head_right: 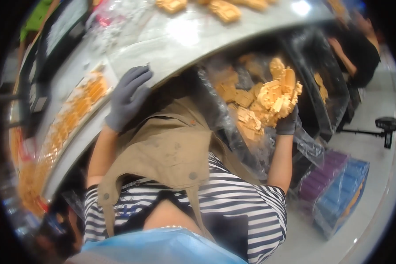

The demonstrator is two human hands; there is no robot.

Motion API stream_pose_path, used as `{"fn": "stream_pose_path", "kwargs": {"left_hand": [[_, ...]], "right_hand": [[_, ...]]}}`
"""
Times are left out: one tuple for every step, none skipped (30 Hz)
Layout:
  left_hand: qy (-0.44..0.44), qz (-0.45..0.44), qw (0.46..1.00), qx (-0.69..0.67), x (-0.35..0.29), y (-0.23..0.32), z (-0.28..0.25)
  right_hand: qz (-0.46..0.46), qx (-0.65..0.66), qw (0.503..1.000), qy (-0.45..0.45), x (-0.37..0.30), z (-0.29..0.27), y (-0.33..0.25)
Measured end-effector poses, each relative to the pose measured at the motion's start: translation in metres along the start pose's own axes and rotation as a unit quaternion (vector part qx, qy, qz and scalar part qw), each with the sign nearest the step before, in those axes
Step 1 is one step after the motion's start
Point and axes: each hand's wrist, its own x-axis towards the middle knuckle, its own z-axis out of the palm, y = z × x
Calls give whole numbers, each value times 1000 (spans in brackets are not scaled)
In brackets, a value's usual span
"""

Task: The person assembles toy waffle pieces by hand.

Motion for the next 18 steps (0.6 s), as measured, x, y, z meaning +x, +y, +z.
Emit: {"fn": "stream_pose_path", "kwargs": {"left_hand": [[7,-1,1000,-18,1,4,0],[13,-1,999,-46,3,9,-2],[19,0,997,-77,6,14,-1],[28,11,997,-69,8,19,1],[36,21,997,-61,9,23,2],[39,31,998,-43,10,25,5],[70,59,995,-29,15,27,9],[99,60,993,-14,17,29,11],[124,66,990,-4,20,28,14],[136,58,989,6,20,24,13],[169,44,984,30,21,18,13],[200,33,978,53,23,11,15],[206,29,976,59,24,3,17],[203,-15,974,102,24,-7,20],[199,-60,968,143,23,-15,22],[189,-78,964,167,23,-22,23],[195,-83,963,169,22,-29,24],[147,-123,960,204,22,-32,23]], "right_hand": [[22,47,997,-58,7,7,-9],[25,46,996,-75,19,22,-6],[9,59,992,-111,30,41,-3],[-6,74,986,-148,42,68,0],[-103,-144,977,-119,57,100,7],[-79,-145,976,-144,78,124,21],[-55,-149,974,-164,95,146,35],[108,-5,960,-258,105,176,47],[266,136,896,-329,107,205,55],[299,90,868,-387,97,252,53],[326,44,837,-438,84,298,45],[290,-47,839,-458,84,327,46],[250,-135,834,-474,89,352,51],[223,-204,821,-485,94,370,60],[224,-207,815,-493,95,384,66],[182,-241,810,-503,95,396,70],[139,-273,803,-511,96,405,72],[64,-344,792,-500,98,409,74]]}}
